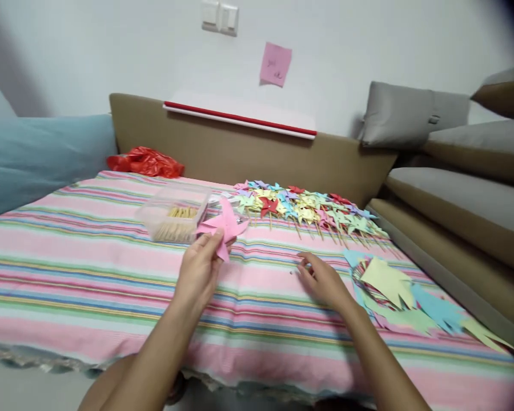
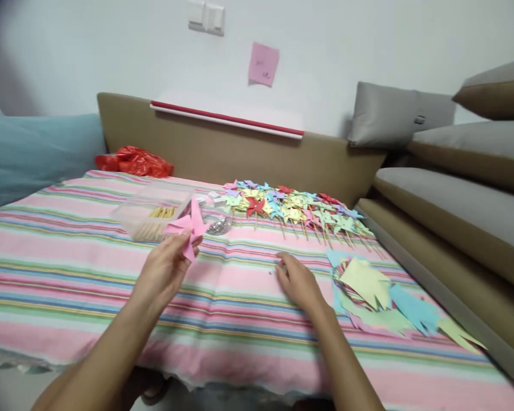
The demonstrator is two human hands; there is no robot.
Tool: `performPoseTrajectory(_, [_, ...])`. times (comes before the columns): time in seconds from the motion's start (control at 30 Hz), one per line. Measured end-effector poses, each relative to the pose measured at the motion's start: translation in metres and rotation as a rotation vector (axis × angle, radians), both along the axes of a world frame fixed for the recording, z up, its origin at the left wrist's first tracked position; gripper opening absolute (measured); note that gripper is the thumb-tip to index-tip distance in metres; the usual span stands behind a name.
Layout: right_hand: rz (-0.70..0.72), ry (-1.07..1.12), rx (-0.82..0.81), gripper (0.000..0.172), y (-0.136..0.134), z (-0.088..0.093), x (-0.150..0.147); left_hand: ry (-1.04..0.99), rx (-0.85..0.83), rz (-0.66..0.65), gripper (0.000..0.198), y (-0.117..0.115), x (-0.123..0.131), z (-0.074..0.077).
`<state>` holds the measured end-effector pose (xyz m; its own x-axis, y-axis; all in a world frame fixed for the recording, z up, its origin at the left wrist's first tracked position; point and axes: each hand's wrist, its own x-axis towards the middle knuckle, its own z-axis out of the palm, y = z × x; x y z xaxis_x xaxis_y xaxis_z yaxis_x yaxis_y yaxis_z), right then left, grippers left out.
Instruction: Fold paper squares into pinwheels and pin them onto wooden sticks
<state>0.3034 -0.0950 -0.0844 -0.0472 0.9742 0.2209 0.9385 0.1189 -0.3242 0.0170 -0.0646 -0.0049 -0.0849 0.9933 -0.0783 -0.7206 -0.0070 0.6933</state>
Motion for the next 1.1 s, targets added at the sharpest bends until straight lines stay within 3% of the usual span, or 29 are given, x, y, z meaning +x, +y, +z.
performPoseTrajectory(0.13, [-0.016,0.009,0.057,0.047,-0.031,-0.021,-0.011,0.105,0.136,0.034,0.016,-0.004,0.004,0.013])
performPoseTrajectory(0.27, [0.005,-0.091,0.092,0.050,-0.040,-0.043,-0.035,0.229,0.188,-0.001,0.028,-0.006,0.023,0.016])
performPoseTrajectory(0.43, [-0.042,-0.078,0.146,0.050,-0.032,-0.050,-0.045,0.433,0.165,-0.056,0.038,0.001,0.047,-0.015])
performPoseTrajectory(0.6, [-0.052,-0.060,0.173,0.044,-0.031,-0.051,-0.041,0.581,0.184,-0.093,0.042,0.003,0.054,-0.045])
performPoseTrajectory(0.9, [-0.083,-0.069,0.227,0.042,-0.024,-0.055,-0.048,0.719,0.206,-0.098,0.038,0.004,0.048,-0.052])
performPoseTrajectory(1.1, [-0.067,0.095,0.265,0.031,-0.024,-0.054,-0.047,0.767,0.222,-0.115,0.035,0.002,0.039,-0.059])
